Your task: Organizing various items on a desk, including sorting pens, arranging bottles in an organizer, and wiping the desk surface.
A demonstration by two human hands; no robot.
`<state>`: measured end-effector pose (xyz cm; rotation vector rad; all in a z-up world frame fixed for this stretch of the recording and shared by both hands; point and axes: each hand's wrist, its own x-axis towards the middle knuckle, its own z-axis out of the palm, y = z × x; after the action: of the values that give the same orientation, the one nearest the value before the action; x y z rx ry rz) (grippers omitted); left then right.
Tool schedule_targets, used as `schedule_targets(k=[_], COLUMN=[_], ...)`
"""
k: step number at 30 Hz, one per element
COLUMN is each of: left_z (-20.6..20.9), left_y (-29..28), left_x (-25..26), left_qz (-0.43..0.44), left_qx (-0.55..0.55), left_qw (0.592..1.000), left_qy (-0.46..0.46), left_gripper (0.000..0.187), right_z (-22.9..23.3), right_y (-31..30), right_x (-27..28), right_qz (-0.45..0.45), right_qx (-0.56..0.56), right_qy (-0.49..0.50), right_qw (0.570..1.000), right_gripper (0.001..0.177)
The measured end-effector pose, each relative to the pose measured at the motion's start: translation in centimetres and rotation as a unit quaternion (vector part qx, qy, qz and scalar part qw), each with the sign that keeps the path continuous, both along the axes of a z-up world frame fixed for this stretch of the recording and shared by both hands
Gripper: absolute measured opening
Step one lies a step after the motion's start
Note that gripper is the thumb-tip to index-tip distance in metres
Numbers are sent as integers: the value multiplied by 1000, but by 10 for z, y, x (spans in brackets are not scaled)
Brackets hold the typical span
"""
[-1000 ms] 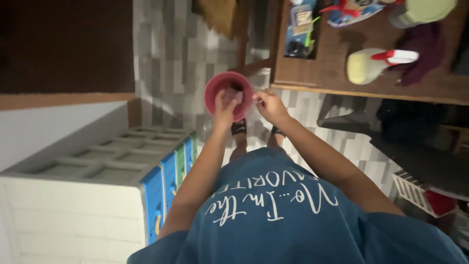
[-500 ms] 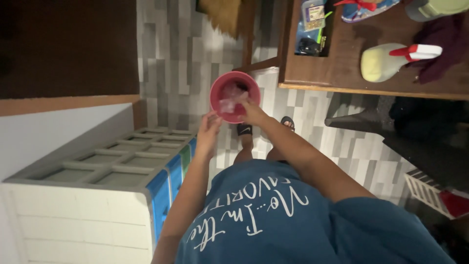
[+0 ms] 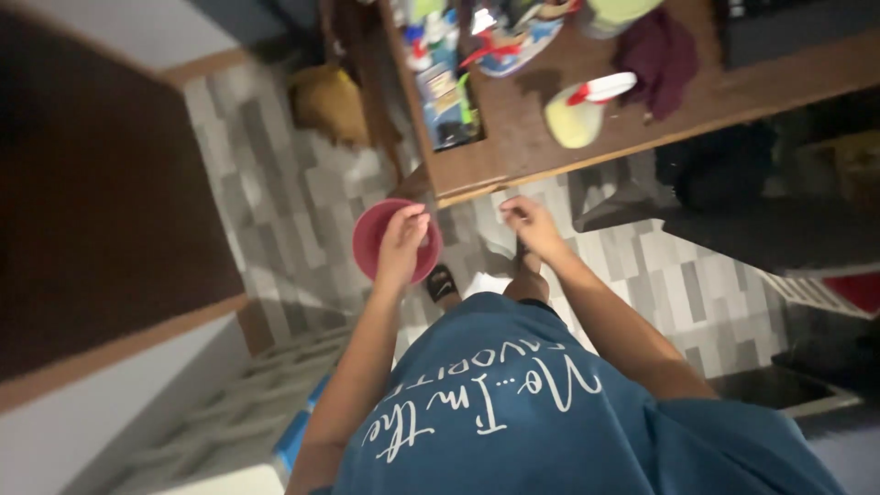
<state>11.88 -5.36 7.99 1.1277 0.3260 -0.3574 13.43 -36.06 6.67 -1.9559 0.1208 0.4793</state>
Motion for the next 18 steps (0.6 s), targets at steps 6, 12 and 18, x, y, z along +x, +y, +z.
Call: schedule_targets(k=[6, 12, 18], left_z=[53, 69, 95], left_y=[-92, -198, -275], left_x=[66, 130, 170], left_qz=[-51, -95, -34], left_qx=[-8, 152, 330], left_qw=[998, 982, 921], left_qy=[-31, -55, -203], left_gripper=[39, 88, 106], right_z=[19, 78, 68], right_y=[-117, -193, -234], right_x=[46, 150, 275], right_qz=[-222, -225, -95], right_qx=[129, -29, -97], right_qy=[-65, -143, -249], right_qw=[964, 963, 959], right_gripper=[9, 30, 66])
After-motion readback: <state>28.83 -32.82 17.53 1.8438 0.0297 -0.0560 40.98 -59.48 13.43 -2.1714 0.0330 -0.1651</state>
